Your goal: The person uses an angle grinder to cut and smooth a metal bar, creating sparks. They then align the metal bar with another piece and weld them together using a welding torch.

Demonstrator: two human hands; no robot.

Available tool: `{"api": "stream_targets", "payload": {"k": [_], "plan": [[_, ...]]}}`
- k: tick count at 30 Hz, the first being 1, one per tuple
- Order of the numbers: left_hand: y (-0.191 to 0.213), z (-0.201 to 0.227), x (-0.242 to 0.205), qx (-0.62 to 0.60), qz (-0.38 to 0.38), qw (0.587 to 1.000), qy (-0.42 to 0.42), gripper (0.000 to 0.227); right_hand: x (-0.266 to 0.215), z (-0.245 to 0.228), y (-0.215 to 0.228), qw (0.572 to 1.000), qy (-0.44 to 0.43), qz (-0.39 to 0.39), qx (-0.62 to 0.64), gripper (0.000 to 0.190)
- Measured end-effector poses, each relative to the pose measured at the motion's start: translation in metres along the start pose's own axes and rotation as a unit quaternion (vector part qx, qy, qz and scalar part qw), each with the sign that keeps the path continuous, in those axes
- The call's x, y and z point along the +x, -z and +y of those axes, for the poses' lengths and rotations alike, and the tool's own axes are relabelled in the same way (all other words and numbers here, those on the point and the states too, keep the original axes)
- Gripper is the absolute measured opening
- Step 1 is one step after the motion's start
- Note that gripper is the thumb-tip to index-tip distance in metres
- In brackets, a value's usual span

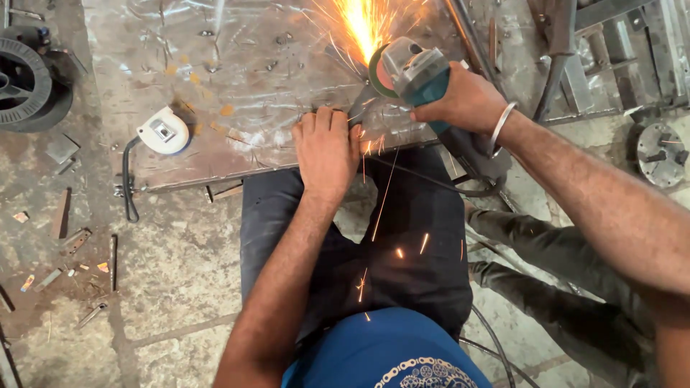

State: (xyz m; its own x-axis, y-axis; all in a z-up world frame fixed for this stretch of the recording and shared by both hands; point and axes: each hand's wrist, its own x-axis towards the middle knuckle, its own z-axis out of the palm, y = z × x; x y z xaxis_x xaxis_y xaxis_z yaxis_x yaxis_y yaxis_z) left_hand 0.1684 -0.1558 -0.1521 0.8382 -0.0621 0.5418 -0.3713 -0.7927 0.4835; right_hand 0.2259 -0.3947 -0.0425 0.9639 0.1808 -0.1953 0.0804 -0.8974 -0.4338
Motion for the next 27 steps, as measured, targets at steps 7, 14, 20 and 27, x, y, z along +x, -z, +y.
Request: {"api": "stream_targets", "payload": {"k": [7, 14, 20, 27], "plan": [[0.0, 0.001, 0.0, 0.005, -0.013, 1.0, 0.011, 0.024, -0.005, 0.002, -0.002, 0.997, 0.057, 0.016, 0.056, 0.061], [0.001, 0.001, 0.002, 0.018, -0.017, 1.0, 0.012, 0.025, -0.004, 0.014, 0.001, 0.988, 0.031, 0.006, 0.154, 0.07], [0.0, 0.001, 0.002, 0.03, -0.029, 0.999, 0.011, 0.028, 0.002, 0.028, -0.007, 0.998, -0.001, 0.026, 0.056, 0.066], [0.002, 0.002, 0.002, 0.03, -0.037, 0.999, 0.019, 0.028, 0.008, 0.024, -0.007, 0.999, 0.0, 0.004, -0.042, 0.083]]}}
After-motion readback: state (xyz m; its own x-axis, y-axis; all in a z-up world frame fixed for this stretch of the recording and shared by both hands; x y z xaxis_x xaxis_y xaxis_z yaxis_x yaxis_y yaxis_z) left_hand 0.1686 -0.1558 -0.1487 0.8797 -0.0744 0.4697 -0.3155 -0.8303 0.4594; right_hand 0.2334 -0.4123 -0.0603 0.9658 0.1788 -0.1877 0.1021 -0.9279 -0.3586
